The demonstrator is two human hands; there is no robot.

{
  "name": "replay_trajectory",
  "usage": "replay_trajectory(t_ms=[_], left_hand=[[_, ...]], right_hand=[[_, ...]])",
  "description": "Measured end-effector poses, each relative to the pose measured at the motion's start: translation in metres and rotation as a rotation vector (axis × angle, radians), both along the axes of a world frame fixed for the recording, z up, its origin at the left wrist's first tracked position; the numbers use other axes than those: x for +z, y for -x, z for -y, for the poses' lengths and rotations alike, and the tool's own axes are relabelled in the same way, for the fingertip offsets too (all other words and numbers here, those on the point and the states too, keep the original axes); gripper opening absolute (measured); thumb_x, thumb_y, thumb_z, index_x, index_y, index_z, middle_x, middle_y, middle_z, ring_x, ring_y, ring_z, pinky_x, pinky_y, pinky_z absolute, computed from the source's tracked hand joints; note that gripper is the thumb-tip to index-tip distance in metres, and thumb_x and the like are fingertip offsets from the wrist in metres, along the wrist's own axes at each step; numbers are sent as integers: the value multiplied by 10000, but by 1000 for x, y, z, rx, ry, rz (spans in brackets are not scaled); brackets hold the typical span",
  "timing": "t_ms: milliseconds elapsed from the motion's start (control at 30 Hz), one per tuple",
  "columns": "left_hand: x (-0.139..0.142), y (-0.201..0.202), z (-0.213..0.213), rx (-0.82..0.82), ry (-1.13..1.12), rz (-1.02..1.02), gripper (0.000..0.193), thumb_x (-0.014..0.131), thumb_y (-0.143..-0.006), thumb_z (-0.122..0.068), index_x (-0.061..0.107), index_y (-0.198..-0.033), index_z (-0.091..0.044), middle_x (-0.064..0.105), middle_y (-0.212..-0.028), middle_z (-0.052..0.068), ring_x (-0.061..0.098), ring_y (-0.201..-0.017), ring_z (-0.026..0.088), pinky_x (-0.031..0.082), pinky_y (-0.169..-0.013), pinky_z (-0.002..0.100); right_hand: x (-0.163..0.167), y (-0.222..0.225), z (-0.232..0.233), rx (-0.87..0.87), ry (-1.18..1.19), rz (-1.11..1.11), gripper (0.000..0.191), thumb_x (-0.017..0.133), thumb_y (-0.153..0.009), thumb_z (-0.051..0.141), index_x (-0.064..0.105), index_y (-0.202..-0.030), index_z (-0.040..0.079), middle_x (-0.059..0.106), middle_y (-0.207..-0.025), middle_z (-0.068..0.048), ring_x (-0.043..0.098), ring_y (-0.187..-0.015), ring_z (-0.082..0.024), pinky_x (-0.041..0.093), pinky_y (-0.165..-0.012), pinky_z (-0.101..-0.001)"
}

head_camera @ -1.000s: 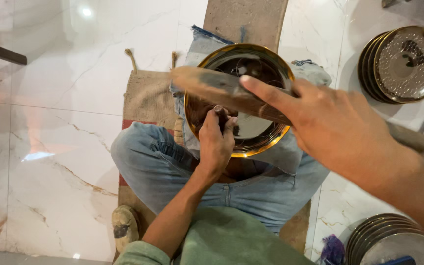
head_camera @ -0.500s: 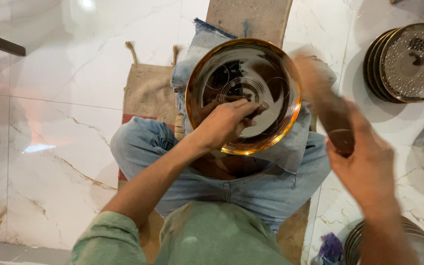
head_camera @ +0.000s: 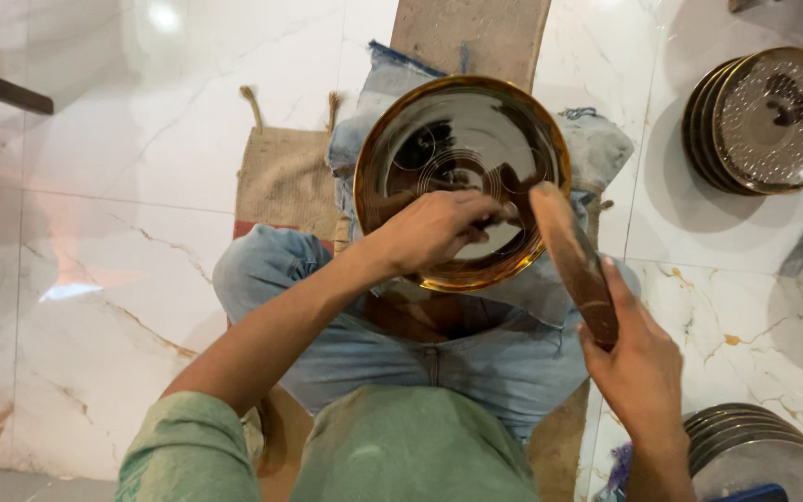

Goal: The person sits cross-legged on the floor with a brass plate on their lap, holds a punch against the plate's engraved pattern, and repeatedly strikes the punch with a wooden mallet to work the design. Near the end they set the tools down and wipe the plate with a cloth.

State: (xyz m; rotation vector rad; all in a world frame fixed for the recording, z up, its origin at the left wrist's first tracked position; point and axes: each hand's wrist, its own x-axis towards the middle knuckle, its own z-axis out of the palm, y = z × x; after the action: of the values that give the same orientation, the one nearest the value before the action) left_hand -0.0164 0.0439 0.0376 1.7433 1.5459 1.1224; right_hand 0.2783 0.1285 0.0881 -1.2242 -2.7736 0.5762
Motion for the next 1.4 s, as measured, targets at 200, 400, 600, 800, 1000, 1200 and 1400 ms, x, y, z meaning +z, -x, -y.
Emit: replay_trajectory(t_ms=[200,400,600,800,1000,1200,1400], left_hand=[[6,0,3,54,222,19,499,740,-856,-102,582,-1326,-46,694,-1179,153,670,-1100,357,526,-904,457],[-3,6,1,-89,96,78,507,712,-889,-84,580,-1378,-62,695,-1279,156,671,-1161,354,533,-955,444],[0,6,1,-95,249,55,443,702,-878,-65,614,-1312,-56,725,-1180,164,694,-1124,349,534,-933,447],[2,3,6,-55,183,49,429,713,-870,-51,597,-1283,-19,717,-1109,195,678,-1067,389,526,-894,467],[-10,-15,25,275,71,180,439,659,-889,5,593,-1321,-32,702,-1178,208,717,-1028,379,575,-822,436],[-15,-53,42,793,189,243,375,711,-915,-57,561,-1251,14,702,-952,217,705,-898,408,537,-764,472],[-19,-82,46,1053,108,265,223,684,-957,-61,497,-1059,9,678,-915,190,693,-848,390,542,-746,477]], right_hand=[[-3,-4,6,-267,176,-108,932,808,-845,179,301,-1622,88,744,-994,-205,743,-918,-334,566,-815,-425],[-4,0,-5,-341,202,-479,991,797,-884,129,210,-1682,80,712,-1040,-158,701,-941,-265,563,-867,-355],[16,15,-20,139,-99,132,871,831,-811,120,392,-1556,226,744,-1045,-157,718,-866,-321,562,-752,-435],[37,28,-34,156,-93,66,828,772,-814,214,441,-1571,268,714,-1049,-167,711,-873,-382,557,-741,-501],[70,68,-59,270,-89,327,823,757,-892,248,363,-1610,328,664,-952,-134,690,-637,-328,583,-623,-468],[112,129,-62,608,-361,440,925,680,-848,184,314,-1670,398,658,-969,-68,714,-738,-262,594,-620,-393],[136,165,-35,692,-258,357,825,603,-943,104,275,-1629,424,649,-982,-85,707,-747,-297,582,-604,-419]])
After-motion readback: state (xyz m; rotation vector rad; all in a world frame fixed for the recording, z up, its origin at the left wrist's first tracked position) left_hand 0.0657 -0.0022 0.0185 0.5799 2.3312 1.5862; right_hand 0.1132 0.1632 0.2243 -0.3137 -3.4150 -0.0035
